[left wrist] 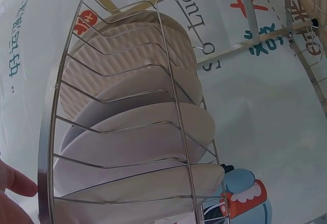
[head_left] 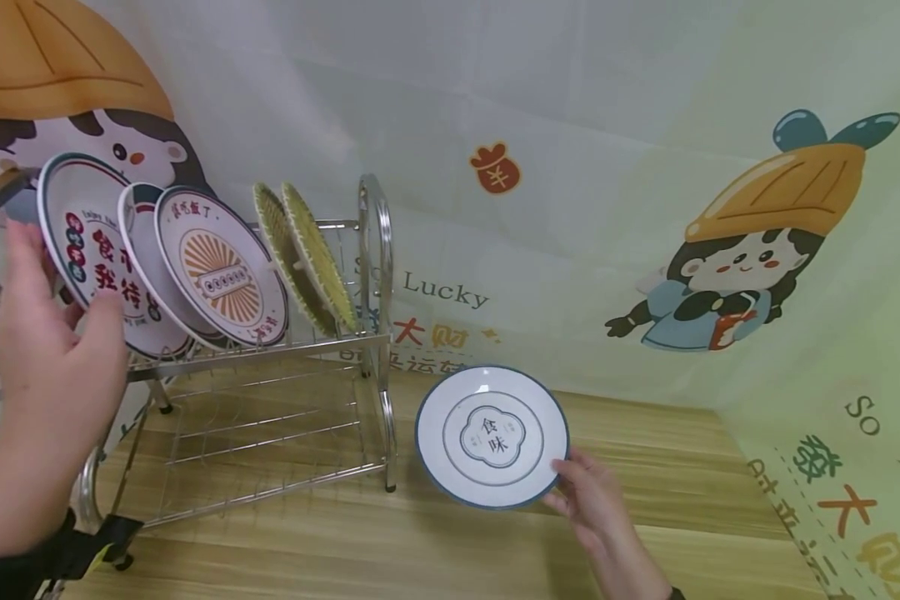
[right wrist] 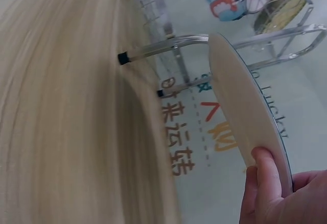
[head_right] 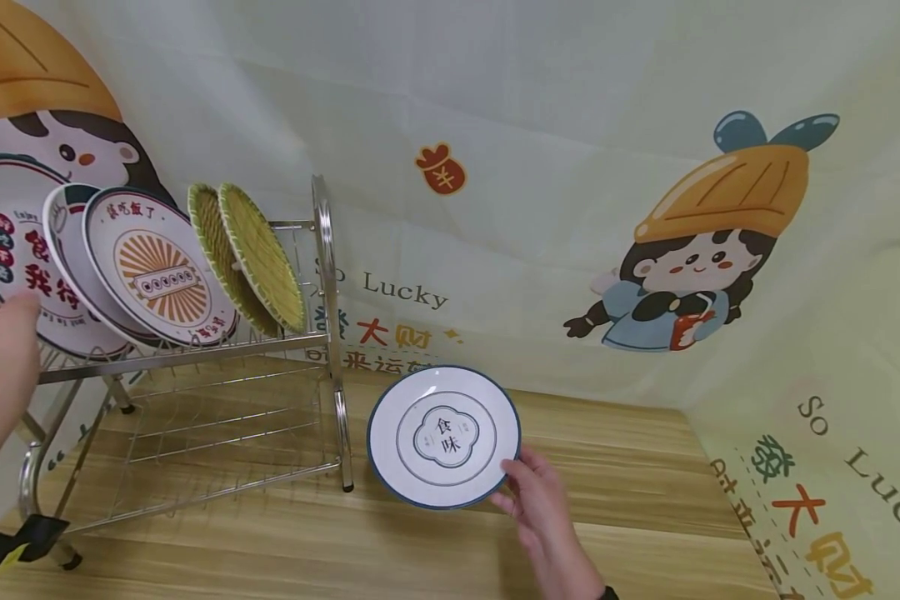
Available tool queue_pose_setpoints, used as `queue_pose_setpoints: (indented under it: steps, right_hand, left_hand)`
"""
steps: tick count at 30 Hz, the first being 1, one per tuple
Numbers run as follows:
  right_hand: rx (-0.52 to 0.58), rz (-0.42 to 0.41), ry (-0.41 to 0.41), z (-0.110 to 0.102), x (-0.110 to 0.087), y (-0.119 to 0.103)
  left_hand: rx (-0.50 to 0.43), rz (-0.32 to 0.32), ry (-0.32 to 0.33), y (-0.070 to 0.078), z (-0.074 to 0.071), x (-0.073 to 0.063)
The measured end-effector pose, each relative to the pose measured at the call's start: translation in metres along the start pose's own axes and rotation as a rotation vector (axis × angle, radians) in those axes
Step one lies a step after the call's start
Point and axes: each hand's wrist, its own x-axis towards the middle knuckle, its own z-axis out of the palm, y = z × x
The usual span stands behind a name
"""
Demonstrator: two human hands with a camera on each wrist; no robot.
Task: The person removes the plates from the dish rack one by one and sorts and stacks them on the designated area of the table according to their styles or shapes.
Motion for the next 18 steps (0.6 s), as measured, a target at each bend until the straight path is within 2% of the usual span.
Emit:
queue_pose_setpoints:
  steps: [9, 18]
  right_hand:
    - [-0.058, 0.038, 0.002, -0.002, 0.011, 0.03]
    - [-0.05, 0.064, 0.021, -0.004, 0.021, 0.049]
  left_hand:
    - [0.067, -0.06, -0.01, -0.002, 0.0, 0.001]
    - [0.102, -0.068, -0.027, -0.007, 0.001, 0.002]
